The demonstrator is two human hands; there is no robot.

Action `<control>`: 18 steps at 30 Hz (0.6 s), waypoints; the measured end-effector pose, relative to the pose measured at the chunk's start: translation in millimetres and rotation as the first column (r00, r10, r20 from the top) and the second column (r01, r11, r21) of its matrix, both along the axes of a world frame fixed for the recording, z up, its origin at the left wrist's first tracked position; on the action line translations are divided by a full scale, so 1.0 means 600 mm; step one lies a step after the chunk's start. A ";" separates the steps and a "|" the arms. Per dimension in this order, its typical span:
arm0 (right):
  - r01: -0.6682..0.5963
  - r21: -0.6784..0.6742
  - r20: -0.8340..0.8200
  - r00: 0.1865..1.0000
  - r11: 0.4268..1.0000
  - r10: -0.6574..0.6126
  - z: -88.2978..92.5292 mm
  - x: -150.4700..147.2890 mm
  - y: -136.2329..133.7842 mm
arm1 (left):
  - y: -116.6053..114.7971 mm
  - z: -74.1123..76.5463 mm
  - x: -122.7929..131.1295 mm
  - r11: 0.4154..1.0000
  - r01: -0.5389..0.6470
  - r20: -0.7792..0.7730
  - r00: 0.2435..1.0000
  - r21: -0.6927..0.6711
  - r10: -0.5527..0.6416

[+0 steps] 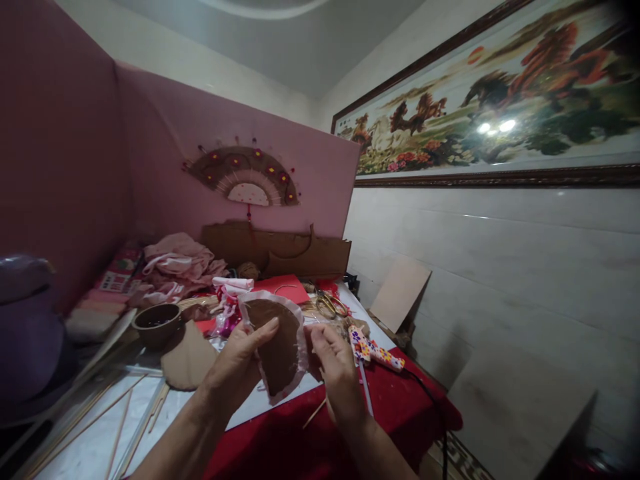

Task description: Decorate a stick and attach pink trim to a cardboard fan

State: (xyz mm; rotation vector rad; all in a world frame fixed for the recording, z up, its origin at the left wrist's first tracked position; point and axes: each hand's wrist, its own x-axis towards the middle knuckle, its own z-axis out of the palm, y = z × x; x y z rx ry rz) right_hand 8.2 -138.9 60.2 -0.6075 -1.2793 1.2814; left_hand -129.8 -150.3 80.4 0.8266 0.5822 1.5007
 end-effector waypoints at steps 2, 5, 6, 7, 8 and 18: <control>-0.096 -0.135 -0.082 0.993 0.986 0.086 0.003 0.003 0.007 | 0.001 -0.002 -0.002 0.999 0.039 -0.008 0.999 0.019 -0.039; -0.264 -0.252 -0.138 0.962 0.931 0.236 0.008 0.008 0.015 | 0.002 -0.007 -0.004 0.995 0.098 -0.038 0.994 0.012 -0.098; -0.305 -0.267 -0.147 0.950 0.914 0.274 0.009 0.010 0.017 | 0.002 -0.008 -0.005 0.994 0.109 -0.045 0.993 0.004 -0.108; -0.330 -0.273 -0.153 0.942 0.904 0.297 0.010 0.012 0.018 | 0.002 -0.010 -0.005 0.993 0.115 -0.051 0.992 -0.003 -0.115; -0.341 -0.272 -0.155 0.938 0.900 0.309 0.010 0.014 0.019 | 0.002 -0.011 -0.005 0.993 0.119 -0.056 0.991 -0.005 -0.119; -0.314 -0.283 -0.096 0.950 0.907 0.299 0.008 0.019 0.020 | 0.005 -0.018 -0.004 0.988 0.157 -0.089 0.984 0.006 -0.156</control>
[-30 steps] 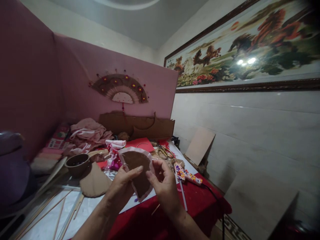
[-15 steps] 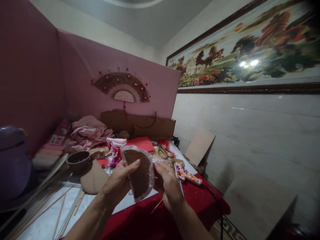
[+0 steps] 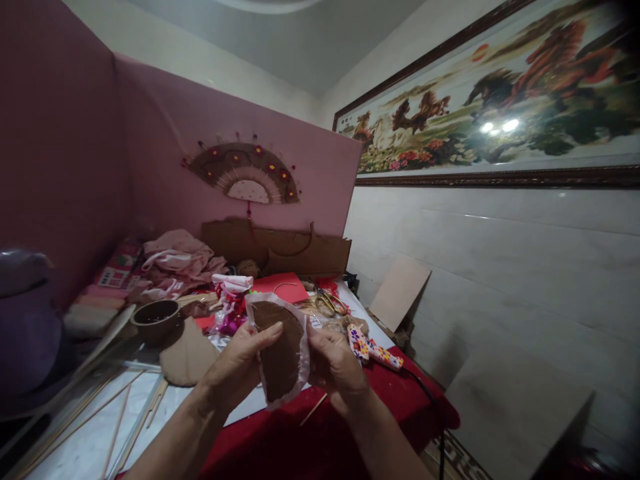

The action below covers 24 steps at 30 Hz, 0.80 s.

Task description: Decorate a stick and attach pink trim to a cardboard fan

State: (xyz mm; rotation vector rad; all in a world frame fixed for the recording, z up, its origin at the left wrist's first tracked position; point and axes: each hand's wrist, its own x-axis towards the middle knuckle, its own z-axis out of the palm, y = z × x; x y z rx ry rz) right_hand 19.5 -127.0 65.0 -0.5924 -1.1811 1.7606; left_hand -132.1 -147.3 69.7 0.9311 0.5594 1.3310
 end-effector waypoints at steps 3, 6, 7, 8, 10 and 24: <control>0.026 0.051 0.061 0.998 0.998 -0.030 -0.002 0.001 0.003 | 0.000 0.000 0.002 0.999 -0.032 -0.007 0.999 0.003 0.032; 0.168 0.218 0.150 0.968 0.961 -0.203 0.000 0.005 0.002 | -0.001 0.006 0.006 0.998 -0.062 0.003 0.998 -0.013 0.062; 0.249 0.309 0.167 0.936 0.918 -0.310 0.001 0.007 0.001 | -0.002 0.009 0.007 0.997 -0.077 0.008 0.997 -0.029 0.077; 0.328 0.406 0.168 0.891 0.853 -0.422 0.003 0.008 -0.002 | -0.002 0.011 0.009 0.994 -0.097 0.013 0.995 -0.045 0.097; 0.429 0.572 0.148 0.784 0.699 -0.602 0.007 0.009 -0.010 | -0.004 0.015 0.011 0.987 -0.147 0.022 0.989 -0.061 0.149; 0.384 0.769 0.264 0.538 0.511 -0.801 0.012 -0.004 -0.023 | 0.006 -0.011 0.015 0.973 -0.189 -0.101 0.974 0.133 0.203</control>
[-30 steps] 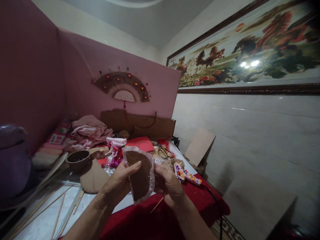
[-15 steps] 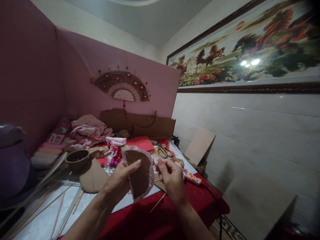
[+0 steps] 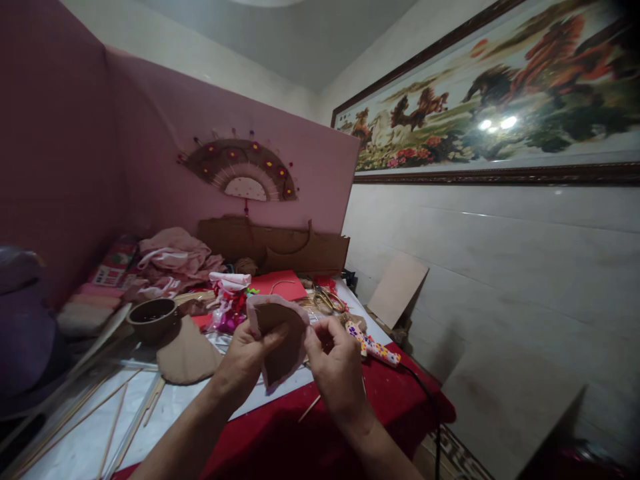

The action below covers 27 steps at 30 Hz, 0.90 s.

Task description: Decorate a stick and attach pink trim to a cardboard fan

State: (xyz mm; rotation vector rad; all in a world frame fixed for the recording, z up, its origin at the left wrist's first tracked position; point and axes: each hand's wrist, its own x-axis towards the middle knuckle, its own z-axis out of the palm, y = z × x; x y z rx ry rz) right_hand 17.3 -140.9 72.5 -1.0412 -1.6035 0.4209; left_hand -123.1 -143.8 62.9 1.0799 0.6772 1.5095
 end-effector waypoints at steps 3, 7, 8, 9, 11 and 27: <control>-0.006 0.004 -0.011 1.000 1.000 0.006 0.001 -0.001 0.000 | 0.000 0.000 0.001 1.000 -0.016 0.010 1.000 -0.005 0.016; -0.025 0.009 -0.029 0.999 1.000 0.025 0.000 -0.001 0.000 | -0.002 0.002 0.002 0.999 -0.050 0.006 0.999 -0.006 0.050; -0.036 0.008 -0.030 0.999 0.999 0.036 0.000 -0.001 0.000 | -0.002 0.003 0.002 0.999 -0.054 0.005 0.999 -0.005 0.054; -0.050 0.010 -0.026 0.998 0.999 0.051 -0.001 0.000 0.001 | -0.003 0.004 0.003 0.998 -0.056 0.006 0.998 -0.004 0.056; -0.079 0.032 0.008 0.997 0.996 0.079 -0.002 0.003 0.003 | -0.004 0.006 0.003 0.998 -0.057 0.009 0.998 -0.008 0.057; 0.035 0.391 0.751 0.566 0.920 -0.341 0.013 0.000 0.004 | -0.005 0.004 0.018 0.995 -0.040 0.061 0.997 -0.086 0.045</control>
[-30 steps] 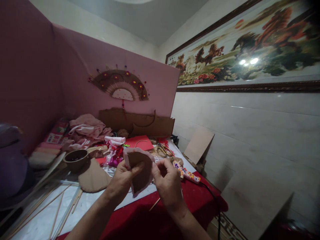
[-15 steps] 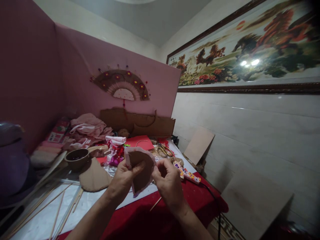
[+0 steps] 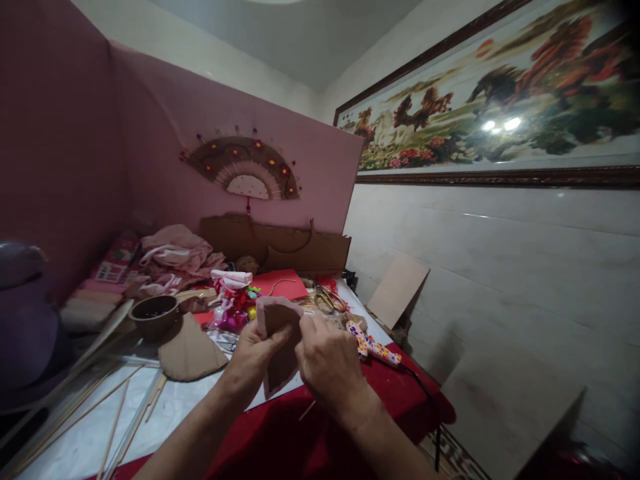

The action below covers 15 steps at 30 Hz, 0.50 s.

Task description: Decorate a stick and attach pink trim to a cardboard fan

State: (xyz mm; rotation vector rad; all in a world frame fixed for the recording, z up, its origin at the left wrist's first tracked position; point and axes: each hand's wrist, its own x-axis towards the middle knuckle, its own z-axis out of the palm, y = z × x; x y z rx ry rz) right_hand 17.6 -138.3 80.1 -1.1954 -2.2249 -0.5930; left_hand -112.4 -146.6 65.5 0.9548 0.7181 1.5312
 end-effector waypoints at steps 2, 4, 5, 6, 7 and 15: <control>-0.005 0.040 0.035 0.999 0.999 0.004 0.000 0.000 -0.002 | 0.004 -0.001 -0.004 1.000 -0.002 0.054 0.999 -0.031 0.004; -0.077 0.079 -0.021 0.997 0.994 0.078 0.000 0.006 -0.004 | 0.007 0.002 -0.009 0.998 0.022 0.116 0.993 -0.061 -0.014; -0.123 0.096 -0.110 0.985 0.988 0.134 0.000 0.010 -0.005 | 0.007 0.004 -0.012 0.996 0.047 0.144 0.989 -0.072 -0.036; -0.166 0.102 -0.238 0.953 0.981 0.186 0.000 0.015 -0.005 | 0.007 0.006 -0.015 0.994 0.079 0.169 0.983 -0.079 -0.064; -0.199 0.095 -0.391 0.893 0.975 0.220 0.000 0.019 -0.004 | 0.006 0.008 -0.018 0.990 0.111 0.189 0.977 -0.083 -0.094; -0.811 -0.281 -0.958 0.265 0.513 -0.106 -0.018 0.008 0.022 | -0.002 0.012 -0.023 0.960 0.267 0.223 0.944 -0.081 -0.244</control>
